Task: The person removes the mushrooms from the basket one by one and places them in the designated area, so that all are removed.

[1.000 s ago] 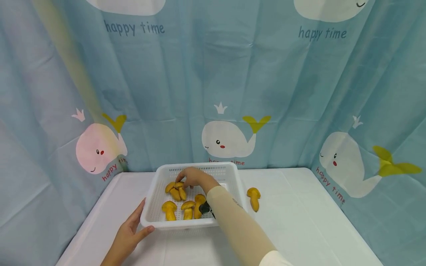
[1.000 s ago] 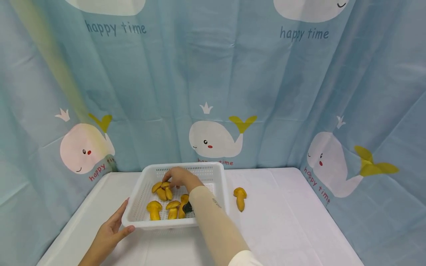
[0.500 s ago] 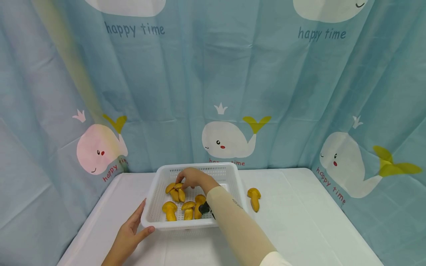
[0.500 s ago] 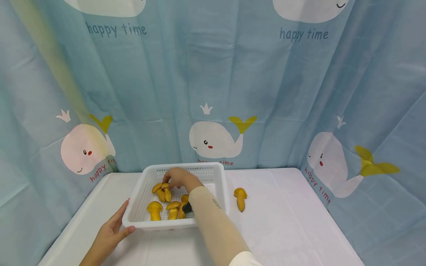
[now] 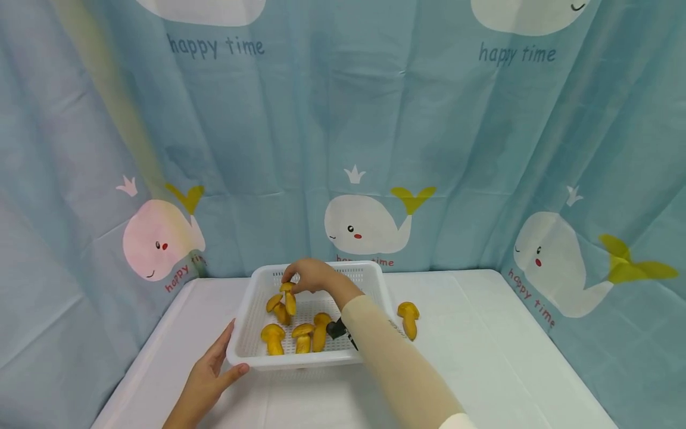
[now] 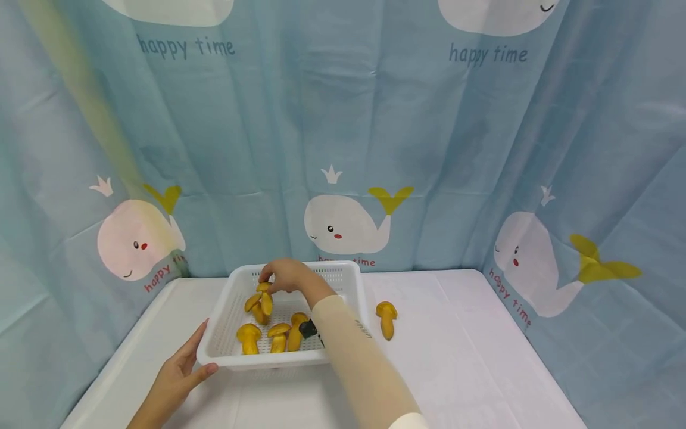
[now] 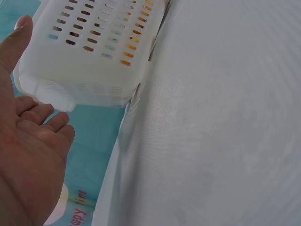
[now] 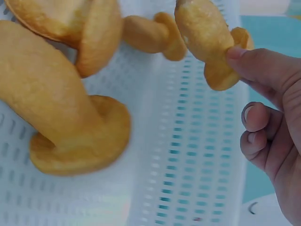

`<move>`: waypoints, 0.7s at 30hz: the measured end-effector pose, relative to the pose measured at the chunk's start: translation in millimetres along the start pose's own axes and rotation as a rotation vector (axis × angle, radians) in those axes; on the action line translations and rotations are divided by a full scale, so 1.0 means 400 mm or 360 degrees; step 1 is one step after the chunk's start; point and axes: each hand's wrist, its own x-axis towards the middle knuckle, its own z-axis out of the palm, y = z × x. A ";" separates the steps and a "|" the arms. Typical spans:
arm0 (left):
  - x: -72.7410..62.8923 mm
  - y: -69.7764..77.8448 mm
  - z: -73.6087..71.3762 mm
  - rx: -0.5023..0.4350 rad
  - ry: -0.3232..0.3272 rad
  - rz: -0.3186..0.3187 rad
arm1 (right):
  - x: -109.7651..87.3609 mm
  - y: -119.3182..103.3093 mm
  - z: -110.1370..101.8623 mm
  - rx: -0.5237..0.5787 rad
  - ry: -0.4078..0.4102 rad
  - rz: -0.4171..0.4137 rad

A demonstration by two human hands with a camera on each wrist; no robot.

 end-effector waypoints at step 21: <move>0.002 -0.012 -0.002 -0.0044 -0.0012 0.0061 | -0.182 -0.094 -0.122 -0.0224 0.0302 -0.0281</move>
